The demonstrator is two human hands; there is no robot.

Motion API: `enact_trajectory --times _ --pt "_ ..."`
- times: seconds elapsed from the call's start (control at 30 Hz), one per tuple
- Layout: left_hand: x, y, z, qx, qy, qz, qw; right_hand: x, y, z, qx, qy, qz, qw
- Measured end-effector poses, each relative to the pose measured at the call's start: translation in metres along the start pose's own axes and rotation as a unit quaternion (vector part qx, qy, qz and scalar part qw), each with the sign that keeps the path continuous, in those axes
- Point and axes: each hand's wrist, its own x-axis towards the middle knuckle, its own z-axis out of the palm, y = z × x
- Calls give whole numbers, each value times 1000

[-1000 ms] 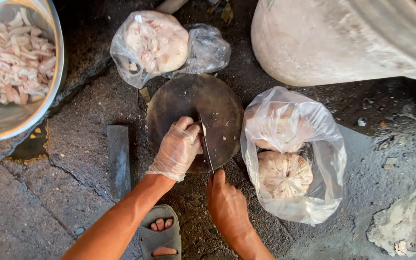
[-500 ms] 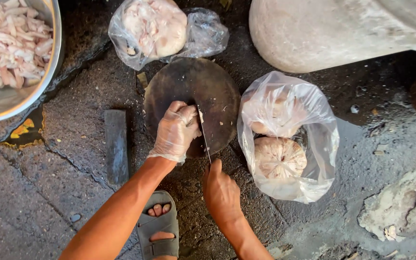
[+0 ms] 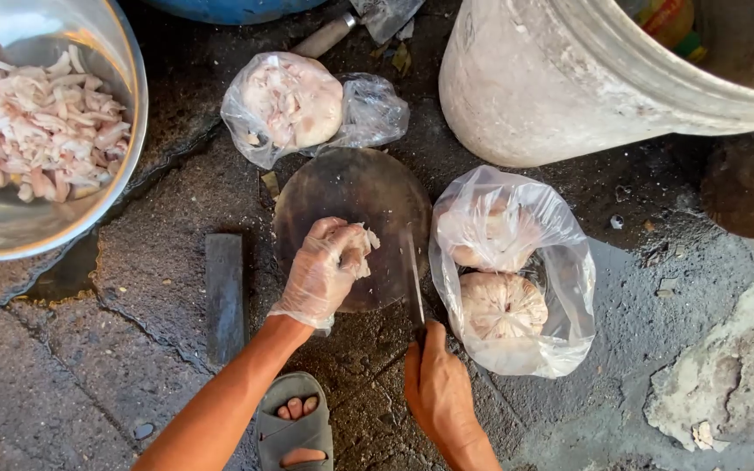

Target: Dicing pieces of meat on a wooden cutting board using a knife and transferring them to a bowl.

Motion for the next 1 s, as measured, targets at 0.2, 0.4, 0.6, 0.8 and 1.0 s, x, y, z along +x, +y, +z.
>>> enact_trajectory --times 0.2,0.4,0.6,0.8,1.0 --pt "17 22 -9 66 -15 -25 997 21 -18 12 -139 9 -18 990" --pt "17 24 -7 25 -33 -87 995 31 -22 19 -164 -7 -9 986" --pt "17 29 -12 73 -49 -86 992 33 -9 26 -215 -10 -37 976" --pt "17 21 -2 124 -66 -63 988 49 -29 18 -219 -18 -81 972" --pt "13 10 14 134 -31 -81 987 94 -76 16 -275 -44 -28 960"
